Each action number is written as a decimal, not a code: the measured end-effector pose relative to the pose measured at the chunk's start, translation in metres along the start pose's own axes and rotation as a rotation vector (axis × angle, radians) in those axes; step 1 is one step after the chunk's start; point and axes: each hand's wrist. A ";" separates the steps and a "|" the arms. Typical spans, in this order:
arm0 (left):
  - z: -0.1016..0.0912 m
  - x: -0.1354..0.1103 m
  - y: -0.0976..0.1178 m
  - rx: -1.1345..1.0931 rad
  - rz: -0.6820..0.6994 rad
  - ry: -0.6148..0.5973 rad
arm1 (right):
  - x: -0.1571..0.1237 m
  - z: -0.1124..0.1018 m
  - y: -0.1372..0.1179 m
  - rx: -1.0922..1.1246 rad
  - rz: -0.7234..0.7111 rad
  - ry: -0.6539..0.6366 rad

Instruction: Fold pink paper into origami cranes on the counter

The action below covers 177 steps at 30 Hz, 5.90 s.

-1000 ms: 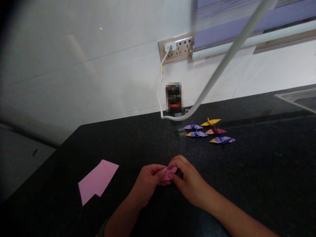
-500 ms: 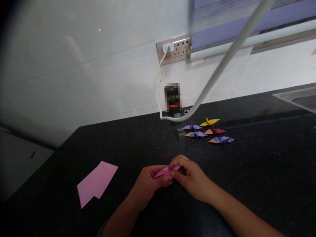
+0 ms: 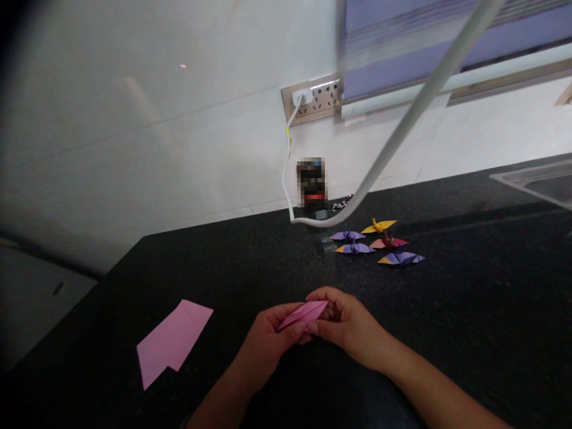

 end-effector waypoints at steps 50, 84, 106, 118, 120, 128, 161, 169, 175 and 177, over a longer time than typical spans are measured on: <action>-0.001 -0.006 -0.003 0.669 0.448 0.192 | -0.002 -0.004 -0.001 0.029 0.070 0.119; 0.000 -0.003 -0.004 0.088 -0.014 0.117 | -0.007 0.007 -0.001 -0.279 -0.156 0.087; -0.004 -0.002 -0.002 0.096 0.001 0.127 | -0.008 0.005 -0.004 -0.610 -0.269 0.161; -0.002 -0.005 -0.002 0.604 0.344 0.168 | -0.007 0.002 -0.006 -0.737 -0.352 0.125; -0.002 -0.005 0.000 0.633 0.362 0.172 | -0.008 0.001 -0.006 -0.759 -0.368 0.112; 0.001 -0.006 0.003 0.652 0.351 0.179 | -0.008 0.002 -0.006 -0.809 -0.400 0.085; -0.005 -0.001 -0.005 0.342 0.106 0.196 | -0.004 -0.002 -0.005 -0.719 -0.265 0.154; -0.006 0.000 -0.005 0.417 0.112 0.226 | -0.005 0.002 -0.005 -0.666 -0.187 0.149; -0.007 0.000 -0.008 0.425 0.111 0.182 | -0.005 -0.002 -0.004 -0.658 -0.151 0.162; -0.006 0.000 -0.009 0.393 0.091 0.120 | -0.005 -0.002 -0.005 -0.669 -0.177 0.129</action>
Point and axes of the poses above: each hand's wrist, its own x-axis towards the middle knuckle, its own z-axis out of the palm, y = z × x, and after that the axes turned 1 degree about -y, right-handed
